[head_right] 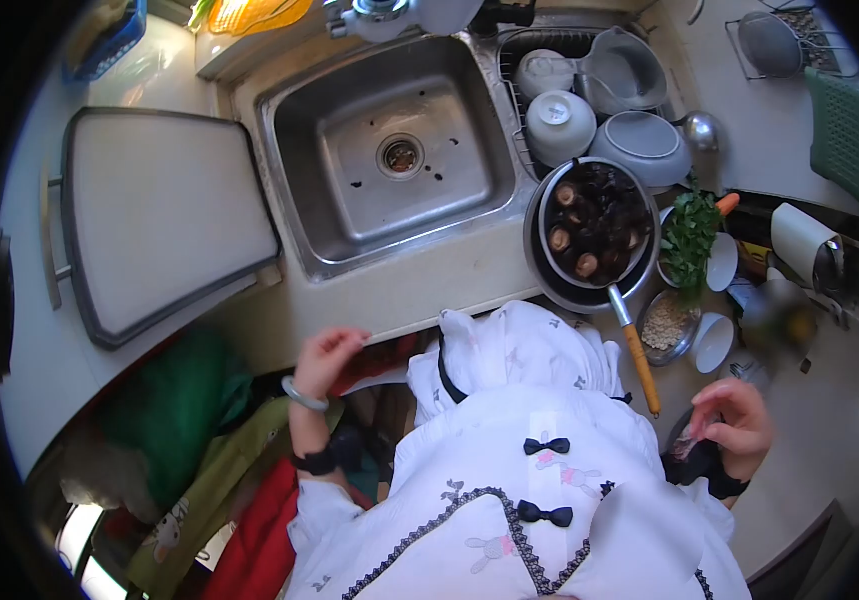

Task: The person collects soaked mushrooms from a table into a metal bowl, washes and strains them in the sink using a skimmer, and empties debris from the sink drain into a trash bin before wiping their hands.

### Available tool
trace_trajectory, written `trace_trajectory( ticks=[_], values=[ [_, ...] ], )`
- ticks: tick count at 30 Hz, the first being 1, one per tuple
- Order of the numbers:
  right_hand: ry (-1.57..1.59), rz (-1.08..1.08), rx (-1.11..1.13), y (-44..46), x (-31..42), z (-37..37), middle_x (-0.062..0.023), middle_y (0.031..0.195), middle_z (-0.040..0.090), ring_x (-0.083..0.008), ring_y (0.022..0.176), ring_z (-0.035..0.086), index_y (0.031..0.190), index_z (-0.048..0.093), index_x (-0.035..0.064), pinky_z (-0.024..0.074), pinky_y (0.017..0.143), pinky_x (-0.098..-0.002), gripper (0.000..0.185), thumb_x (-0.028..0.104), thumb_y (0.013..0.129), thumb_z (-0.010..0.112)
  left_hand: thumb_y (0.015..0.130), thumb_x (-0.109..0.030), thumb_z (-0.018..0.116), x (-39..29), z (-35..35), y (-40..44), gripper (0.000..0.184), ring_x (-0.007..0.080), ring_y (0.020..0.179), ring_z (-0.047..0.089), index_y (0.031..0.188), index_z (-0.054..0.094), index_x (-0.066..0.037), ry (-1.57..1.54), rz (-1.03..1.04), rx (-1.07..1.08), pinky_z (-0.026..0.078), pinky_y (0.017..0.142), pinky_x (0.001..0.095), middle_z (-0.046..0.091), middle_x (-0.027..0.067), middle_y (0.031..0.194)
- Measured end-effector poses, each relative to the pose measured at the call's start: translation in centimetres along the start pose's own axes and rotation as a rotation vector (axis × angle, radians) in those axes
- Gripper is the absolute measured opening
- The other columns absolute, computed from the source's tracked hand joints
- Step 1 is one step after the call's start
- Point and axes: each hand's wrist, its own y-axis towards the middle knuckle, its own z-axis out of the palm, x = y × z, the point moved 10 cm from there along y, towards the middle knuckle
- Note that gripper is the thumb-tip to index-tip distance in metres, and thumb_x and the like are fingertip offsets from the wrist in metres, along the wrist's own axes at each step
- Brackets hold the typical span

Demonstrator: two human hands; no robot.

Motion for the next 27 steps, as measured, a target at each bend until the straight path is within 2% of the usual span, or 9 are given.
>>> trace_trajectory(
  ticks=[4, 6, 9, 11, 15, 18, 19, 21, 27],
  values=[
    [0.098, -0.011, -0.007, 0.1, -0.3, -0.6, -0.0135, 0.088, 0.056, -0.0208, 0.063, 0.06, 0.098, 0.051, -0.0045, 0.0472, 0.053, -0.0254, 0.035, 0.01, 0.071, 0.066, 0.084, -0.014, 0.055, -8.6, -1.2, 9.8, 0.025, 0.0147, 0.083, 0.058, 0.104, 0.055, 0.001, 0.027, 0.307, -0.083, 0.047, 0.072, 0.0272, 0.061, 0.0086, 0.091],
    [0.092, 0.003, 0.011, 0.1, -0.4, -0.9, -0.0133, 0.087, 0.056, -0.0209, 0.064, 0.061, 0.098, 0.051, -0.0043, 0.0473, 0.053, -0.0256, 0.034, 0.01, 0.071, 0.066, 0.08, -0.014, 0.058, -8.7, -3.4, 16.8, 0.029, 0.0188, 0.084, 0.059, 0.105, 0.055, 0.001, 0.503, 0.35, -0.186, 0.048, 0.073, 0.028, 0.061, 0.0119, 0.091],
    [0.115, -0.015, -0.068, -1.0, -0.5, -1.9, -0.0128, 0.085, 0.056, -0.021, 0.063, 0.061, 0.097, 0.051, -0.0046, 0.0476, 0.052, -0.0257, 0.035, 0.01, 0.07, 0.067, 0.075, -0.01, 0.059, -4.7, -7.9, 27.2, 0.033, 0.0237, 0.088, 0.06, 0.107, 0.054, 0.0, 0.757, 0.243, -0.295, 0.047, 0.075, 0.0302, 0.06, 0.016, 0.094],
    [0.19, 0.08, -0.145, -1.5, -1.6, -2.6, -0.0129, 0.082, 0.056, -0.0208, 0.062, 0.061, 0.096, 0.051, -0.0048, 0.0477, 0.051, -0.025, 0.036, 0.012, 0.07, 0.068, 0.072, -0.008, 0.057, 0.7, -10.1, 31.3, 0.035, 0.0283, 0.092, 0.058, 0.106, 0.055, -0.001, 0.647, -0.267, -0.242, 0.045, 0.08, 0.0338, 0.059, 0.018, 0.099],
    [0.22, 0.159, -0.229, -2.2, -2.6, -3.3, -0.011, 0.072, 0.057, -0.0194, 0.06, 0.06, 0.096, 0.05, -0.005, 0.0474, 0.05, -0.0242, 0.037, 0.014, 0.071, 0.069, 0.069, -0.007, 0.056, 4.1, -13.0, 36.0, 0.037, 0.0299, 0.095, 0.057, 0.106, 0.055, -0.001, 0.946, -0.165, -0.407, 0.045, 0.082, 0.0351, 0.058, 0.0188, 0.101],
    [0.245, 0.221, -0.296, -2.0, -3.1, -3.7, -0.0102, 0.069, 0.057, -0.0186, 0.059, 0.06, 0.095, 0.05, -0.0051, 0.0472, 0.05, -0.0237, 0.038, 0.016, 0.07, 0.069, 0.069, -0.004, 0.059, 4.3, -13.4, 34.8, 0.036, 0.0276, 0.096, 0.057, 0.105, 0.055, 0.0, 0.73, -0.281, -0.635, 0.046, 0.08, 0.0332, 0.059, 0.0176, 0.099],
    [0.251, 0.244, -0.308, -1.8, -3.3, -3.8, -0.0104, 0.069, 0.057, -0.0183, 0.059, 0.06, 0.095, 0.05, -0.005, 0.047, 0.05, -0.0235, 0.039, 0.017, 0.07, 0.07, 0.069, -0.004, 0.059, 5.5, -12.7, 35.7, 0.036, 0.0276, 0.096, 0.057, 0.105, 0.055, 0.0, 0.746, -0.292, -0.623, 0.046, 0.08, 0.0332, 0.059, 0.0176, 0.099],
    [0.269, 0.253, -0.305, -1.0, -3.5, -4.1, -0.0104, 0.069, 0.057, -0.0181, 0.059, 0.06, 0.095, 0.05, -0.0051, 0.0469, 0.049, -0.0233, 0.04, 0.018, 0.07, 0.07, 0.071, -0.001, 0.057, 7.3, -9.2, 38.2, 0.032, 0.0231, 0.092, 0.059, 0.103, 0.055, 0.001, -0.107, -0.097, -0.423, 0.048, 0.077, 0.0316, 0.06, 0.0148, 0.095],
    [0.285, 0.251, -0.313, 0.7, -3.2, -4.6, -0.0105, 0.07, 0.057, -0.0174, 0.059, 0.06, 0.095, 0.05, -0.0053, 0.0467, 0.049, -0.0231, 0.04, 0.018, 0.07, 0.071, 0.072, 0.008, 0.052, 0.9, -0.3, 37.2, 0.041, 0.0217, 0.096, 0.056, 0.111, 0.053, -0.006, 0.472, 0.124, -0.059, 0.047, 0.081, 0.0332, 0.056, 0.0127, 0.103]
  ],
)
